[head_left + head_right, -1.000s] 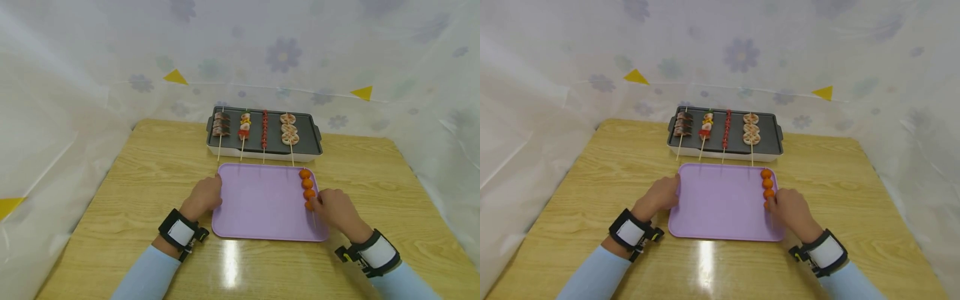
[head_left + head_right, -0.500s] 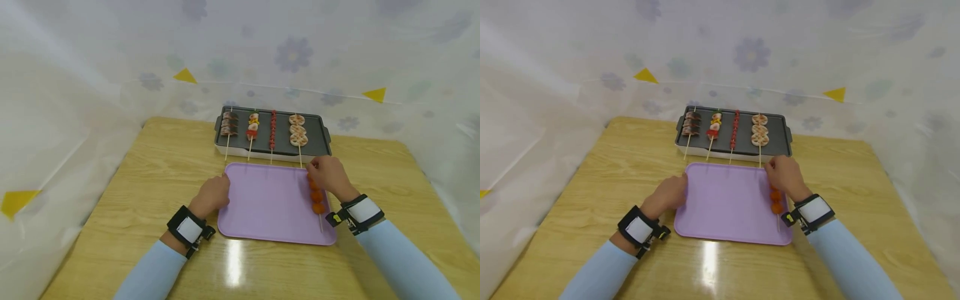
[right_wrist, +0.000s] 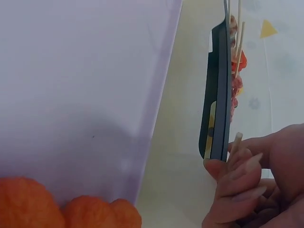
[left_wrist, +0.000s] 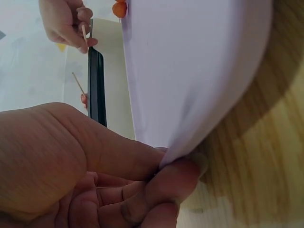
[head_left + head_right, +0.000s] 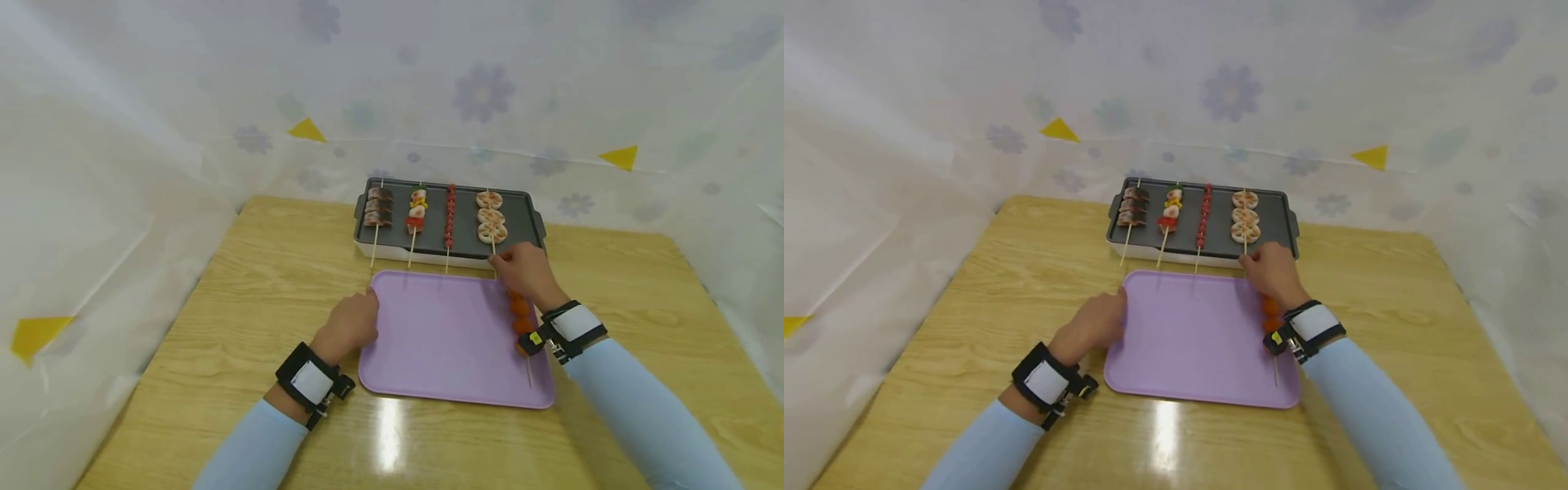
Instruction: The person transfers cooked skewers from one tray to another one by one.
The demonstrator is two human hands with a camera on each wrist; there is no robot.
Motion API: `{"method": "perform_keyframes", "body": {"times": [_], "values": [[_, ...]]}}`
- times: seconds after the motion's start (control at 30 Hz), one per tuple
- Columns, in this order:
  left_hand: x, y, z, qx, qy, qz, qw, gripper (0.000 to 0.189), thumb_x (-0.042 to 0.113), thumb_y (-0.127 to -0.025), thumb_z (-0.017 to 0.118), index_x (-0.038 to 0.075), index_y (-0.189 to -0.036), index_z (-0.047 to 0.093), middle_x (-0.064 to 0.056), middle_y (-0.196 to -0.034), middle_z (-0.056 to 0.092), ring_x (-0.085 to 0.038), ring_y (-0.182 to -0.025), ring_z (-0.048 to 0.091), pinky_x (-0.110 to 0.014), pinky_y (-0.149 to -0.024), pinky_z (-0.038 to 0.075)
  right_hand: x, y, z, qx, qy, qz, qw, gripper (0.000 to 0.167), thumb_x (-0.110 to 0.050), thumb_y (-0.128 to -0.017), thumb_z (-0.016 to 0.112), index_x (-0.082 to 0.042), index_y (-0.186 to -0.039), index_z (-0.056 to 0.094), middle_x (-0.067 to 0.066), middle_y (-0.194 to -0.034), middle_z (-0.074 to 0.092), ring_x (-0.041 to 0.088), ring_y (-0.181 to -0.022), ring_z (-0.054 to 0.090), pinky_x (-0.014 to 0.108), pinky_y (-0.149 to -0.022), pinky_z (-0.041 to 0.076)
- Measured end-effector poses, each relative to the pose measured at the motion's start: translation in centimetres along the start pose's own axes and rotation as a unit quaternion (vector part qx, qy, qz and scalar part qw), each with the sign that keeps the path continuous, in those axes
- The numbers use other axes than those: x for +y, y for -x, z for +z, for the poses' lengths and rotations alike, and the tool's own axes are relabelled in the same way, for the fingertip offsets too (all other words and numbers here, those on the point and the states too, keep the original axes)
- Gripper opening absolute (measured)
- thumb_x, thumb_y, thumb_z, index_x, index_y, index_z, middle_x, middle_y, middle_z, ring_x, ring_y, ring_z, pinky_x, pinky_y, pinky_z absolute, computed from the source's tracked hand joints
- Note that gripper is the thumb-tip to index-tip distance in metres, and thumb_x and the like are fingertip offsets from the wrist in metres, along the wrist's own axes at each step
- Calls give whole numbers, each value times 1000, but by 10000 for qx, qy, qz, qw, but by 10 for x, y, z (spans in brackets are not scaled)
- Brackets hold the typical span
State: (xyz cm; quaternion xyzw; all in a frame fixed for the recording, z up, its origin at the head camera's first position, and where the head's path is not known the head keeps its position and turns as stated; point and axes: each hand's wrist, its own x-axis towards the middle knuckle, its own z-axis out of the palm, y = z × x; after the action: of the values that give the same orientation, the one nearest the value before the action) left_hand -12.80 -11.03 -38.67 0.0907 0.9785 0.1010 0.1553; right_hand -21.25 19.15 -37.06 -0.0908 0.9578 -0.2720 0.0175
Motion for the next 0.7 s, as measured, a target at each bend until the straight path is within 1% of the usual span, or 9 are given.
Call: {"method": "perform_keyframes", "body": {"times": [0.1, 0.2, 0.3, 0.53, 0.7], "values": [[0, 0, 1, -28, 22, -12, 10000, 64, 6, -87, 65, -15, -142, 38, -19, -90, 66, -22, -63, 57, -30, -49, 44, -2, -1, 0, 6, 12, 37, 10000, 46, -20, -98, 56, -5, -54, 57, -2, -48, 36, 16, -41, 35, 28, -43, 24], [0, 0, 1, -3, 41, -14, 10000, 64, 6, -87, 65, -15, -141, 38, -20, -90, 66, -22, -62, 57, -29, -48, 44, -5, 0, 0, 6, -26, 100, 9999, 44, -17, -97, 55, -5, -56, 58, -1, -49, 40, 17, -42, 37, 28, -42, 26], [1, 3, 0, 37, 33, 13, 10000, 63, 6, -87, 64, -16, -141, 39, -21, -92, 67, -23, -64, 57, -30, -50, 45, -6, 2, -1, -45, -66, 186, 9998, 43, -18, -98, 54, -7, -56, 56, 0, -50, 41, 17, -43, 39, 28, -42, 27], [2, 7, -3, 190, -56, 110, 9997, 60, 5, -86, 64, -17, -137, 42, -24, -95, 67, -24, -68, 60, -32, -55, 50, -8, 8, -2, -65, -75, 325, 9994, 42, -21, -99, 54, -4, -61, 60, 1, -51, 45, 18, -44, 41, 28, -43, 29], [1, 5, -2, 69, 40, 45, 10000, 62, 6, -88, 64, -16, -140, 39, -23, -97, 67, -24, -67, 59, -31, -53, 48, -13, 17, -5, -16, -65, 246, 9997, 42, -20, -100, 53, -2, -64, 63, 2, -52, 48, 17, -44, 42, 28, -42, 29]]}}
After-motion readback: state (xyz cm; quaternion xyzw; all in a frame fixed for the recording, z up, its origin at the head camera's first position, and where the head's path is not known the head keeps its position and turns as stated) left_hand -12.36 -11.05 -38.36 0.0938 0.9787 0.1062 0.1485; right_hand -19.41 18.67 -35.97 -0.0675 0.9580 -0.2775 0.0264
